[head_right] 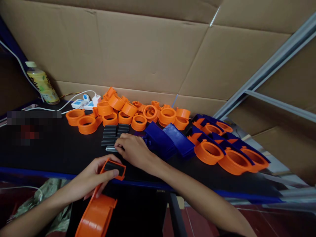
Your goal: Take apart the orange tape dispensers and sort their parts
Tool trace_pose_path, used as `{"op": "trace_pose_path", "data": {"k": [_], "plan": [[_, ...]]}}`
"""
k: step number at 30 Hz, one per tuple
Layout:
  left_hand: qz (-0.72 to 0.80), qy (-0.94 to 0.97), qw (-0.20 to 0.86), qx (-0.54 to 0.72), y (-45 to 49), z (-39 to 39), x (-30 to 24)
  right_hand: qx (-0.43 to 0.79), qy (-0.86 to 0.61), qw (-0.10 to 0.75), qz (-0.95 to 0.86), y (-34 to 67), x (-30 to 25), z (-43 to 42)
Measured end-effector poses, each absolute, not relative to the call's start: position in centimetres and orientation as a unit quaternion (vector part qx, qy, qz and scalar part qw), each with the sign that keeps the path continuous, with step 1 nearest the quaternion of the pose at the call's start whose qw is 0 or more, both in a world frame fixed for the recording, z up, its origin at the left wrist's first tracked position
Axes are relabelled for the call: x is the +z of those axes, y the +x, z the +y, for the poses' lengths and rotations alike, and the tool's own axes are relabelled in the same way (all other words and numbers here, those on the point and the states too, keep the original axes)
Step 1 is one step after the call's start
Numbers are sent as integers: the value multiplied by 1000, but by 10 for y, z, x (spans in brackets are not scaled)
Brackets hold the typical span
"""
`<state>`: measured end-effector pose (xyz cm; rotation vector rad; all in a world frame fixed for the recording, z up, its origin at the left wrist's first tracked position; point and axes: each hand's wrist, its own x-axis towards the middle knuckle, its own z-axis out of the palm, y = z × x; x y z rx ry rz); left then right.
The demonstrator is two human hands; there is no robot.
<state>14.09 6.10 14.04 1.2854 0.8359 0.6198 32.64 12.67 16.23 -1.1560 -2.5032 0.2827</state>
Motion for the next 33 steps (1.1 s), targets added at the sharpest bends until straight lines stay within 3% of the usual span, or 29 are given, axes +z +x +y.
{"op": "trace_pose_path", "data": {"k": [4, 8, 11, 15, 19, 23, 28, 33], "plan": [[385, 564, 674, 281, 140, 61, 141, 124, -395, 185, -891, 327, 165, 126], [400, 522, 680, 325, 143, 63, 137, 180, -374, 265, -870, 340, 190, 119], [394, 461, 695, 387, 145, 65, 134, 208, -306, 246, -896, 345, 208, 109], [389, 410, 715, 412, 145, 67, 135, 129, -283, 203, -929, 346, 217, 101], [392, 394, 727, 404, 143, 68, 138, 104, -269, 243, -926, 351, 217, 116], [374, 404, 730, 405, 142, 68, 137, 77, -327, 310, -889, 350, 205, 142], [345, 434, 734, 392, 144, 68, 133, 58, -384, 260, -884, 327, 170, 153], [321, 441, 737, 400, 144, 69, 132, 38, -403, 265, -875, 310, 152, 150]]}}
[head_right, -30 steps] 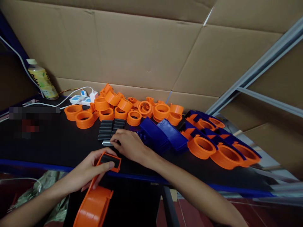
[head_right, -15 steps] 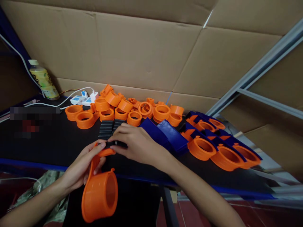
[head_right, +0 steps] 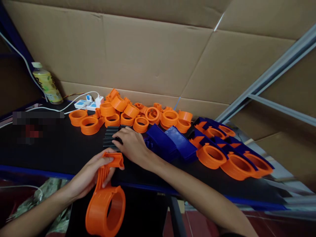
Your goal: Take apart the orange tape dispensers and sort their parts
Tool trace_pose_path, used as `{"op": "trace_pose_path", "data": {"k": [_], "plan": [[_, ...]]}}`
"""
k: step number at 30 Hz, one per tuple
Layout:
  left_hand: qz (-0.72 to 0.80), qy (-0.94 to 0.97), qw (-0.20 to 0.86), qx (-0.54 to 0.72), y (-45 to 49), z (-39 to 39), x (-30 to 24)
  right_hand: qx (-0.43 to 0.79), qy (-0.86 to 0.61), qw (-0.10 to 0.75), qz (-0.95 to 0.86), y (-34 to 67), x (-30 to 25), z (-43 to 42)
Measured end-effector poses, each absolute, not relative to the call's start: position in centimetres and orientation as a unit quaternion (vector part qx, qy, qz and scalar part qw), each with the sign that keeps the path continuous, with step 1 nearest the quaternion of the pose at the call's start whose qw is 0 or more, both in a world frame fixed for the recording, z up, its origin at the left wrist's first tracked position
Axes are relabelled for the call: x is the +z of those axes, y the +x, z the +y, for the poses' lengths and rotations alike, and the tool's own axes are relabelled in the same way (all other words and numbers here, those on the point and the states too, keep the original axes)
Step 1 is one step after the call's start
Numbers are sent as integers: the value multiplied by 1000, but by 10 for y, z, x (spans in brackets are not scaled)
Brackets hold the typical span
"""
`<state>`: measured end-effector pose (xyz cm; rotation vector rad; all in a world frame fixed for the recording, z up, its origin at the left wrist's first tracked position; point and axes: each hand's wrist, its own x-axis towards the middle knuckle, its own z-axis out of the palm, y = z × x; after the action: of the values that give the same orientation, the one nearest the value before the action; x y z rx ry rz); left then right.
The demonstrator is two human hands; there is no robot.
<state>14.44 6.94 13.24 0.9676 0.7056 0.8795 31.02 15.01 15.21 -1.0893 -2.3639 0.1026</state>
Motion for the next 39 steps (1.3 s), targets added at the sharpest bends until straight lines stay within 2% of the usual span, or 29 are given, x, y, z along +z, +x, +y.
{"op": "trace_pose_path", "data": {"k": [7, 10, 13, 15, 18, 21, 25, 27, 32, 39], "plan": [[293, 401, 751, 435, 143, 69, 134, 58, -427, 300, -851, 315, 164, 142], [294, 349, 747, 484, 141, 68, 135, 168, -415, 295, -844, 330, 189, 127], [297, 313, 709, 557, 142, 69, 135, 292, -387, 246, -839, 346, 216, 103], [298, 299, 682, 598, 143, 70, 134, 308, -377, 213, -847, 353, 228, 84], [289, 286, 670, 621, 147, 71, 134, 248, -393, 181, -867, 355, 237, 63], [245, 293, 672, 635, 149, 72, 135, 173, -406, 191, -877, 360, 245, 72], [224, 344, 674, 614, 149, 74, 130, 5, -446, 272, -852, 387, 264, 147], [236, 386, 672, 586, 150, 74, 125, -70, -483, 273, -829, 406, 271, 202], [254, 452, 667, 535, 149, 76, 116, -46, -524, 219, -822, 437, 262, 308], [260, 478, 673, 501, 147, 78, 116, -45, -511, 213, -832, 442, 240, 326]]}}
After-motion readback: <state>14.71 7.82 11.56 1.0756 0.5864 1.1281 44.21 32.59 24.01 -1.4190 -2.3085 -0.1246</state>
